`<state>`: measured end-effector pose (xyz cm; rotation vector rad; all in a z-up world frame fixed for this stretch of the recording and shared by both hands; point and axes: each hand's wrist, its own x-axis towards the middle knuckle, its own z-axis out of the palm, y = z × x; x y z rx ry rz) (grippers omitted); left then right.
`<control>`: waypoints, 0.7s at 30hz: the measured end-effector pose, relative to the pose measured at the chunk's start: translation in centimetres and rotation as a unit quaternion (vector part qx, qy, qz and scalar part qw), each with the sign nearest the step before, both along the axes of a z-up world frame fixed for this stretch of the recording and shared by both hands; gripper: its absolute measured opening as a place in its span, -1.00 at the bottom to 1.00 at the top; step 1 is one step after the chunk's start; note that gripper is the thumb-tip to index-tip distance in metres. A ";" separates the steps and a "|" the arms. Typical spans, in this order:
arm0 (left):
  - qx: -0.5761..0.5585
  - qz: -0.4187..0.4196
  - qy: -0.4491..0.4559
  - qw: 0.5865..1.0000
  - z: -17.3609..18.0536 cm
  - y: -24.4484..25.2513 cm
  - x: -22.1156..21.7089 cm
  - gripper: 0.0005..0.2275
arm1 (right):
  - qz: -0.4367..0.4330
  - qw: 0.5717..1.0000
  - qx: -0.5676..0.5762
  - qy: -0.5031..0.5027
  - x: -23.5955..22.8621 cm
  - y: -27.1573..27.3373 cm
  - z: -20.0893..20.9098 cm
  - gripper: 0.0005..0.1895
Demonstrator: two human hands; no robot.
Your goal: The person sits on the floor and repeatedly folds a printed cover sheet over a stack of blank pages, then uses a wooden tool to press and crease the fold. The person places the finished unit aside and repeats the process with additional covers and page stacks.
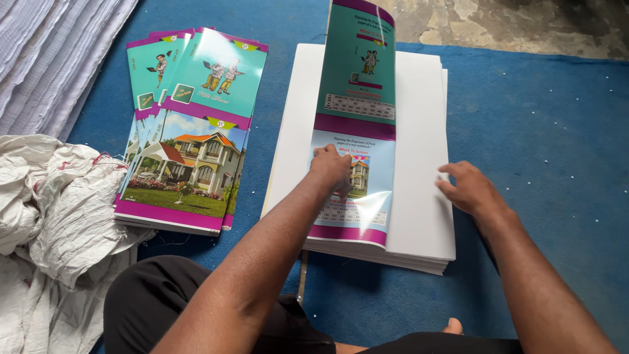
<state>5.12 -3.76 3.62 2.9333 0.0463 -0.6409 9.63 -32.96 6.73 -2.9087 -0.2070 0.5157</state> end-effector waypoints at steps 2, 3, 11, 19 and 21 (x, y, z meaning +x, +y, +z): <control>-0.007 0.008 0.003 1.000 0.1 0.0 -0.1 -0.08 | -0.028 0.999 -0.024 -0.010 -0.1 -1.8 0.1 -0.53; -0.011 0.012 0.006 1.000 0.2 0.0 -0.1 -0.08 | -0.057 0.998 -0.028 -0.003 -0.2 -2.6 -0.1 -0.50; -0.021 0.036 0.026 0.999 1.4 -0.2 -0.5 -0.04 | -0.160 0.973 -0.127 0.109 0.3 -8.3 -2.6 -0.42; -0.028 0.037 0.018 0.999 1.5 0.0 -1.0 -0.02 | -0.197 0.952 -0.176 0.153 0.2 -10.2 -4.7 -0.36; -0.032 0.038 0.010 0.999 1.3 0.1 -1.1 -0.02 | -0.199 0.954 -0.159 0.158 0.2 -10.2 -4.5 -0.35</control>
